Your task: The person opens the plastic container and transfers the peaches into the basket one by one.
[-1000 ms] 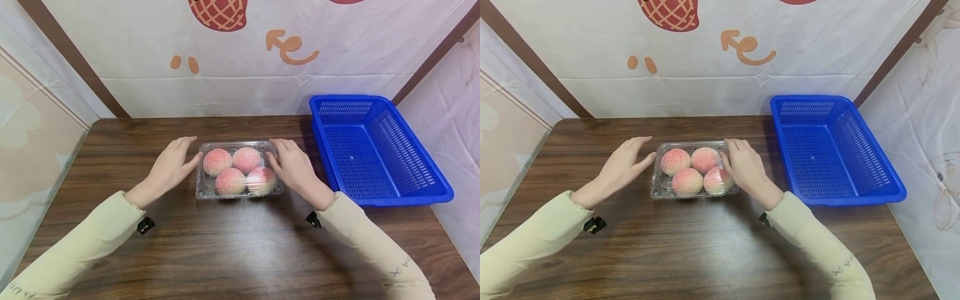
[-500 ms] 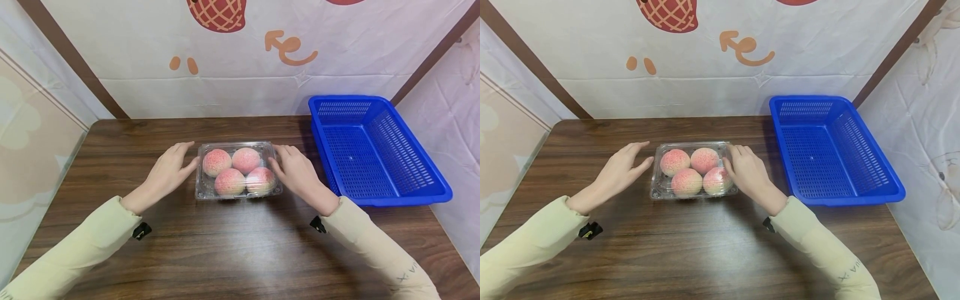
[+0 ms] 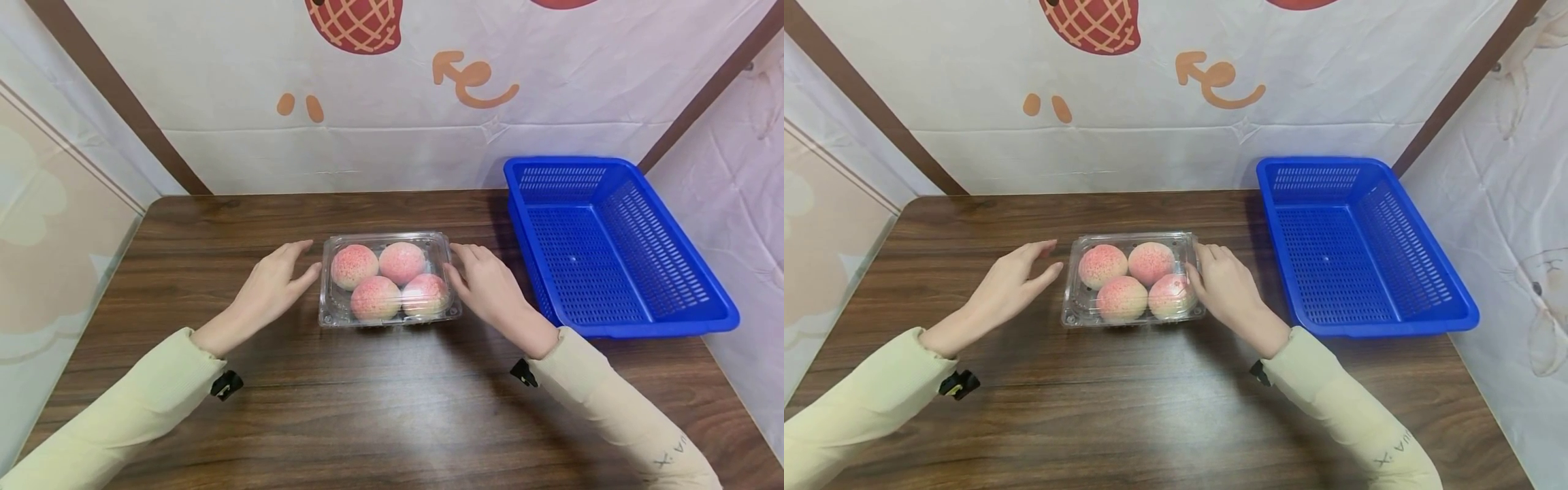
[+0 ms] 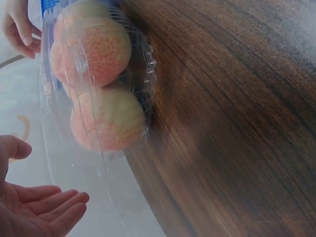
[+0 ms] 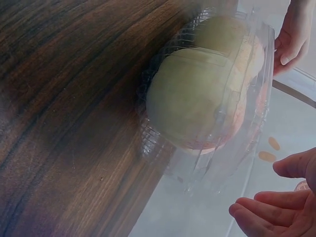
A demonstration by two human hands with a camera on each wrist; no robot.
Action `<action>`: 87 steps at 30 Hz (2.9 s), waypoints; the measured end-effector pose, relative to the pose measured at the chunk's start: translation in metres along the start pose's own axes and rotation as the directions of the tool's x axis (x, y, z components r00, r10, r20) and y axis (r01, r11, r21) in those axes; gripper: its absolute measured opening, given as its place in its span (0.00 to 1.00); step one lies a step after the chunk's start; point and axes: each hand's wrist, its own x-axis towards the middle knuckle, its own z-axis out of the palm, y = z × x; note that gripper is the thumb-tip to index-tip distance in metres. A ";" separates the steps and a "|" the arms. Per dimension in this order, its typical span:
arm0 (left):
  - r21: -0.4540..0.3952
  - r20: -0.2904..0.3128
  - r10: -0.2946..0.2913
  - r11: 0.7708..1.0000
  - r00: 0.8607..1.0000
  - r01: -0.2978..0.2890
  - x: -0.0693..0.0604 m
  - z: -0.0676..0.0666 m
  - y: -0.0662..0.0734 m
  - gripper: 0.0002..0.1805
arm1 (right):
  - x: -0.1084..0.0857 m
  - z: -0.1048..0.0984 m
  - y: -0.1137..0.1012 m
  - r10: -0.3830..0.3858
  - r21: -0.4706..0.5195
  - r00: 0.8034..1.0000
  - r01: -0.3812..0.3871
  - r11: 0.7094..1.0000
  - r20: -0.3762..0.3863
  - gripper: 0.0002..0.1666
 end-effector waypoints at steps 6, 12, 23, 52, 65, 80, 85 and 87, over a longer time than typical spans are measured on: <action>-0.016 0.023 -0.024 1.000 0.999 0.025 -0.002 0.002 -0.003 0.28 | -0.002 0.002 0.002 0.013 0.019 1.000 -0.013 1.000 0.003 0.21; -0.037 0.028 -0.038 0.999 0.999 0.039 -0.004 0.004 -0.005 0.27 | -0.005 0.004 0.004 0.022 0.029 1.000 -0.022 0.999 0.000 0.20; -0.104 0.055 -0.071 0.992 0.996 0.077 -0.007 0.010 -0.010 0.26 | -0.010 0.009 0.008 0.062 0.073 0.998 -0.063 0.995 0.012 0.20; -0.336 0.196 -0.181 0.911 0.964 0.239 -0.014 0.020 -0.015 0.23 | -0.018 0.022 0.017 0.255 0.240 0.961 -0.275 0.931 0.109 0.18; -0.509 0.282 -0.201 0.798 0.938 0.324 -0.015 0.024 -0.014 0.20 | -0.021 0.026 0.019 0.330 0.318 0.924 -0.376 0.870 0.191 0.18; -0.635 0.390 -0.192 0.652 0.901 0.414 -0.017 0.026 -0.012 0.21 | -0.023 0.027 0.020 0.371 0.488 0.864 -0.500 0.715 0.342 0.20; -0.664 0.430 -0.198 0.592 0.881 0.457 -0.019 0.026 -0.011 0.22 | -0.023 0.028 0.019 0.377 0.499 0.851 -0.521 0.693 0.364 0.20; -0.680 0.443 -0.191 0.565 0.876 0.467 -0.019 0.026 -0.012 0.22 | -0.023 0.028 0.019 0.383 0.503 0.845 -0.531 0.682 0.373 0.20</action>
